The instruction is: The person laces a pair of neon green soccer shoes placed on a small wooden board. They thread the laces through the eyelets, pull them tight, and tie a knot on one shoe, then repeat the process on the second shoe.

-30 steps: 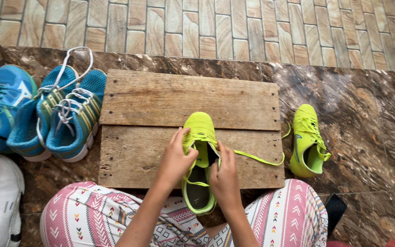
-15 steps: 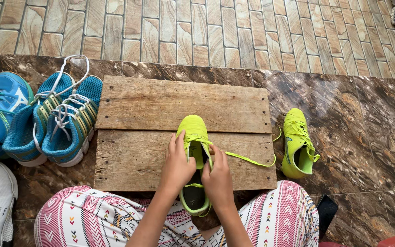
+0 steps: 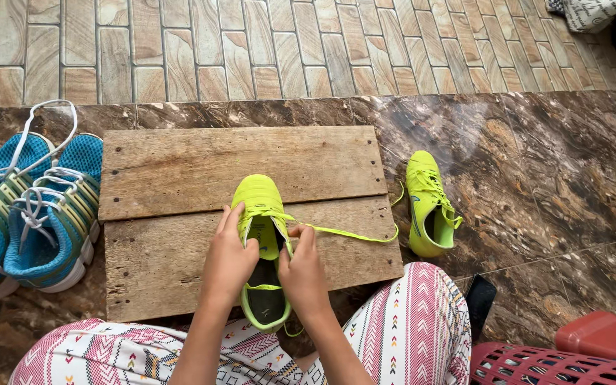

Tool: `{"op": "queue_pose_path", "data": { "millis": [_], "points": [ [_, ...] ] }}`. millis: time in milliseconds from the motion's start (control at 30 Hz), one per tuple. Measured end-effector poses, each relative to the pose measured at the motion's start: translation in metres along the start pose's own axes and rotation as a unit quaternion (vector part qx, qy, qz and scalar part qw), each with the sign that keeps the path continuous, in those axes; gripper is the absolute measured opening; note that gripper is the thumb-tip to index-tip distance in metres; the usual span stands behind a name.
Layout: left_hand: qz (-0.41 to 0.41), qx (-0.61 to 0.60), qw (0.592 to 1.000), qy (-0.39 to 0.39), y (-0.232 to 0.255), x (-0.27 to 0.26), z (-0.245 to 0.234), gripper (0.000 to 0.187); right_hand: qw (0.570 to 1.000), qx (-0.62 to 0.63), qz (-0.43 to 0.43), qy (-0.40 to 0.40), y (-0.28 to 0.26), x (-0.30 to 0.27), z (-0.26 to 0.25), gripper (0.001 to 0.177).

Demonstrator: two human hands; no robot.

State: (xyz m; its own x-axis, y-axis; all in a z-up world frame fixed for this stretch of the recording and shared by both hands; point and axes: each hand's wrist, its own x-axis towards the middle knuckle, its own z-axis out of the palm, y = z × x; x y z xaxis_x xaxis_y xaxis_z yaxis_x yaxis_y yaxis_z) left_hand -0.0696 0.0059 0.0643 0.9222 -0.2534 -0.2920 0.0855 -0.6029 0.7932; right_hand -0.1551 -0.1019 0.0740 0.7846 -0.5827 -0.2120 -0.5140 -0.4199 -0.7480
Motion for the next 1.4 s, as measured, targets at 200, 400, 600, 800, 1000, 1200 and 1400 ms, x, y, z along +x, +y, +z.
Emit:
{"op": "queue_pose_path", "data": {
  "millis": [200,400,600,800,1000,1200,1400],
  "points": [
    [0.106,0.071,0.99,0.06,0.02,-0.007,-0.008,0.071,0.985,0.141,0.002,-0.095,0.009,0.017,-0.026,0.044],
    [0.129,-0.023,0.991,0.011,0.05,-0.055,-0.007,0.037,0.933,-0.204,-0.283,-0.082,0.056,0.067,-0.048,0.021],
    [0.19,0.052,0.98,-0.018,0.046,-0.074,0.014,0.034,0.898,0.356,0.006,-0.258,0.147,0.071,-0.165,0.034],
    [0.257,0.099,0.961,0.03,0.041,-0.082,0.034,0.047,0.935,0.28,0.092,-0.198,0.172,0.069,-0.212,0.026],
    [0.135,0.151,0.979,0.013,0.042,-0.086,0.019,0.036,0.968,0.136,0.011,-0.209,0.129,0.069,-0.194,0.027],
    [0.168,0.236,0.953,0.093,0.022,-0.04,0.016,0.066,0.971,-0.097,0.012,-0.218,0.087,0.061,-0.168,0.03],
    [0.107,0.247,0.96,0.082,0.002,-0.024,0.025,0.048,0.955,-0.248,0.04,-0.154,0.07,0.052,-0.165,0.032]
  ]
}}
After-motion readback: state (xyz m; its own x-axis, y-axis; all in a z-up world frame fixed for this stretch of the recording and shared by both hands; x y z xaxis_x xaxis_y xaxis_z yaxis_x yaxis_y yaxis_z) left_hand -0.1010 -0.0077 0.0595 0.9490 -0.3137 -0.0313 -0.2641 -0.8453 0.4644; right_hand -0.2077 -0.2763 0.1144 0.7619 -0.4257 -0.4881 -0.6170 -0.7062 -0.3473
